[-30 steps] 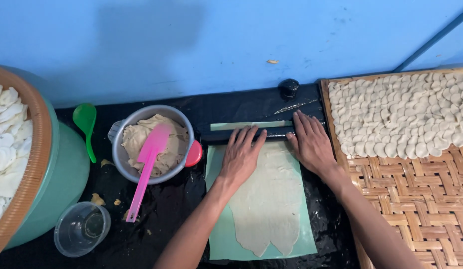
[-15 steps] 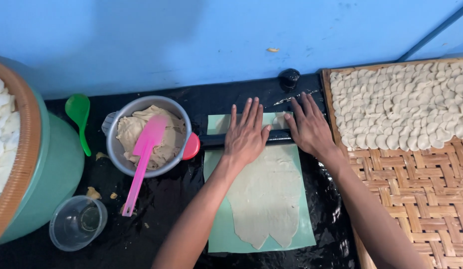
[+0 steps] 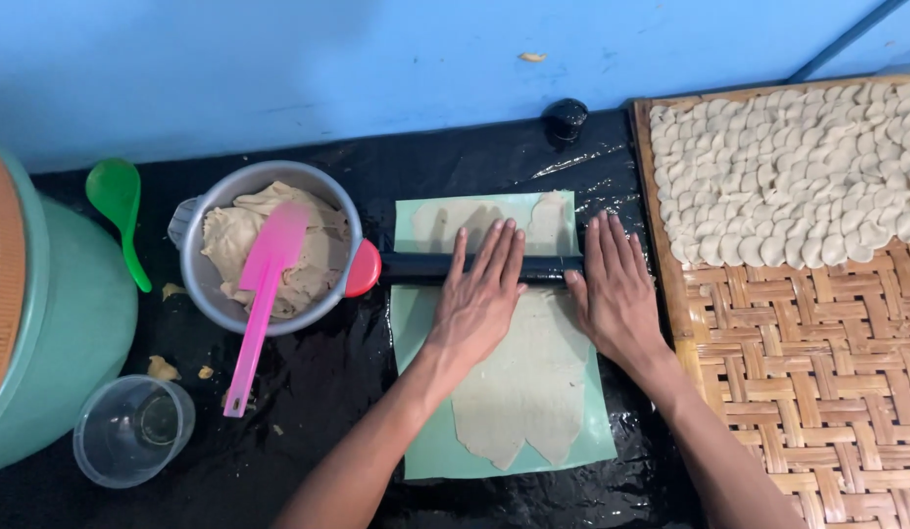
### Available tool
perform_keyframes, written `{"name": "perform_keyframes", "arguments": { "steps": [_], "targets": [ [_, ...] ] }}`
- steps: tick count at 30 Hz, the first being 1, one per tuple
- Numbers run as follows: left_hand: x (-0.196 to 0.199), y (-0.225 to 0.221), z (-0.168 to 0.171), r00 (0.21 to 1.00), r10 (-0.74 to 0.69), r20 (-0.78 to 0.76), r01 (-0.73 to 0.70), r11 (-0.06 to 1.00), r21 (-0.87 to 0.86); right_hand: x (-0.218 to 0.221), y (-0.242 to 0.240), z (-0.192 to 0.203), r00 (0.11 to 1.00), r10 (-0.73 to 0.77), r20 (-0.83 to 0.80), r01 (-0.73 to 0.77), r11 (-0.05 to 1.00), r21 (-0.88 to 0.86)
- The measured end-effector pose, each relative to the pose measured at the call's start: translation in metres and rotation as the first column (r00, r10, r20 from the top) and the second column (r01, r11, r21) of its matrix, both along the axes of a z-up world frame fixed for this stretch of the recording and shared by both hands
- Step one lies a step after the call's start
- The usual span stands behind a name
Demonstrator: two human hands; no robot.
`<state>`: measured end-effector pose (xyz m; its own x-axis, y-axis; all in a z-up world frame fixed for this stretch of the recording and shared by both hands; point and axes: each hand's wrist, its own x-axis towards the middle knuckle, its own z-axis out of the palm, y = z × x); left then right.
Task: Rolling out food dough into thin sheets and cutting circles using a manual cutter.
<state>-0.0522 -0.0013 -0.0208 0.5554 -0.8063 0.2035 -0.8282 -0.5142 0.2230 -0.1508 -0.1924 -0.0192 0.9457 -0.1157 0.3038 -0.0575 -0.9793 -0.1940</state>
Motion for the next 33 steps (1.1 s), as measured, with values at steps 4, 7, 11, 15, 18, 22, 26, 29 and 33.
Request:
{"name": "perform_keyframes", "arguments": {
  "steps": [4,7,11,15,18,22,26,29,33],
  "targets": [
    [-0.018,0.012,0.004,0.987,-0.007,0.163,-0.024,0.982,0.188,-0.026,0.013,0.007,1.0,0.019,0.002,-0.019,1.0,-0.014],
    [-0.027,0.018,0.008,0.99,-0.027,0.137,-0.004,0.975,0.22,-0.039,0.016,0.014,0.998,0.035,-0.045,-0.034,0.999,0.027],
    [-0.014,0.005,0.008,0.995,0.017,-0.097,-0.008,0.996,0.091,-0.022,0.006,0.015,0.996,0.041,-0.079,-0.033,0.995,0.099],
    [0.023,-0.016,-0.005,0.993,0.101,-0.068,-0.109,0.987,-0.116,0.03,-0.015,-0.006,0.998,-0.014,-0.063,0.021,0.993,0.114],
    [0.034,-0.023,-0.021,0.992,0.127,0.007,-0.124,0.977,-0.173,0.044,-0.023,-0.005,0.998,-0.038,-0.045,0.043,0.991,0.125],
    [0.016,-0.014,-0.019,0.991,0.13,0.028,-0.127,0.988,-0.083,0.025,-0.011,-0.004,0.999,-0.03,-0.037,0.033,0.996,0.087],
    [-0.013,-0.001,-0.013,0.995,0.094,-0.025,-0.095,0.995,-0.041,-0.006,0.004,-0.006,0.998,-0.045,-0.05,0.046,0.999,0.025],
    [-0.031,0.007,-0.009,0.996,0.075,-0.049,-0.078,0.995,-0.063,-0.026,0.014,-0.001,0.998,-0.023,-0.05,0.023,1.0,-0.003],
    [-0.056,0.021,-0.007,0.995,0.055,0.078,-0.062,0.994,0.088,-0.056,0.023,-0.001,0.996,0.013,-0.088,-0.017,0.999,-0.047]
  ]
}}
